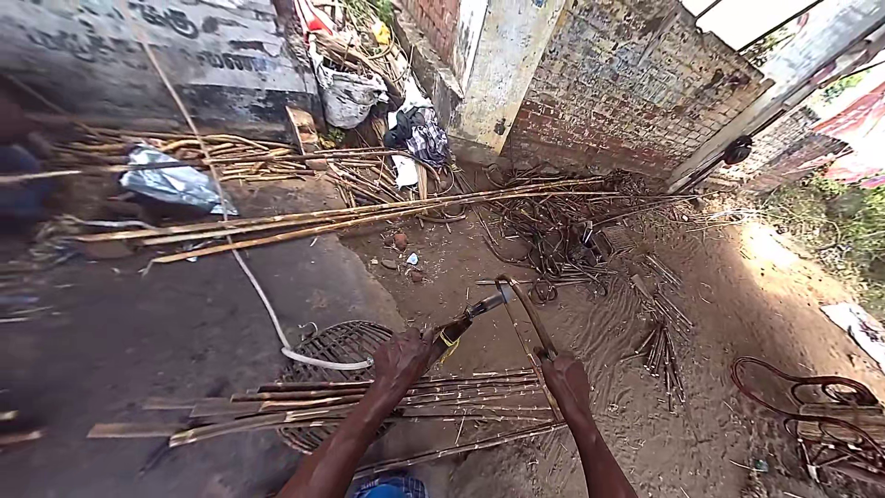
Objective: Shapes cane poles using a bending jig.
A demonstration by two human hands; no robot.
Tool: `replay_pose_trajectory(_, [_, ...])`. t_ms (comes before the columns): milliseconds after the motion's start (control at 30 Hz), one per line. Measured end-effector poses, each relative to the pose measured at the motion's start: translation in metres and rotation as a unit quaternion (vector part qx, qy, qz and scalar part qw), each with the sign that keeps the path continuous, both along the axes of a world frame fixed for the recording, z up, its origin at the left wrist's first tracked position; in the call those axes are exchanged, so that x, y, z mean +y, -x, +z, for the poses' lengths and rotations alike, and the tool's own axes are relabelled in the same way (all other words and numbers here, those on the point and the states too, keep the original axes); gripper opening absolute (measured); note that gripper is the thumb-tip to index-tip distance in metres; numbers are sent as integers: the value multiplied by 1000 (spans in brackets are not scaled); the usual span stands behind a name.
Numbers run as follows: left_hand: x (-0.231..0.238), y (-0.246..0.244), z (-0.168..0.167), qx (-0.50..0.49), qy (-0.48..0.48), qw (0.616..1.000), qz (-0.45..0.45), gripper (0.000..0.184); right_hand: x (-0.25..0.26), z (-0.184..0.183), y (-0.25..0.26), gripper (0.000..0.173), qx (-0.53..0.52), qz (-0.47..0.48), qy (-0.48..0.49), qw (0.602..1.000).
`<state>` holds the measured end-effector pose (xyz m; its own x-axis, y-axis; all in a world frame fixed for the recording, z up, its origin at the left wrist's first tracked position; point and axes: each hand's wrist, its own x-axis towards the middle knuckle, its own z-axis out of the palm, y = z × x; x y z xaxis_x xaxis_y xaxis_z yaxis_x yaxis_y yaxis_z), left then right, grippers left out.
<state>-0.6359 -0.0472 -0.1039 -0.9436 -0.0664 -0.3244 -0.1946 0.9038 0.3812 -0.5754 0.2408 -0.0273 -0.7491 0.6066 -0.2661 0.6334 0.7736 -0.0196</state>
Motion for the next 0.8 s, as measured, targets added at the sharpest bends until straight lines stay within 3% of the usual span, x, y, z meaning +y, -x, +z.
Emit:
replay_pose_trajectory(300, [-2, 3, -5, -7, -54, 998, 16, 59, 22, 17, 25, 56, -48, 42, -32, 997])
replay_pose_trajectory(467, [0, 7, -13, 52, -51, 996, -50, 51, 84, 70, -18, 48, -95, 94, -51, 990])
replay_pose_trajectory(567, [-4, 4, -17, 103, -34, 991, -75, 48, 142, 118, -90, 49, -61, 116, -64, 989])
replay_pose_trajectory(667, [10, -21, 3, 211, -62, 974, -61, 51, 191, 167, -199, 48, -2, 140, -72, 988])
replay_pose_trajectory(733, [48, -49, 30, 295, -135, 936, -136, 81, 218, 186, -285, 51, 60, 163, -92, 981])
replay_pose_trajectory(800, [113, -95, 59, 316, -222, 878, -282, 101, 238, 188, -376, 47, 119, 177, -89, 973])
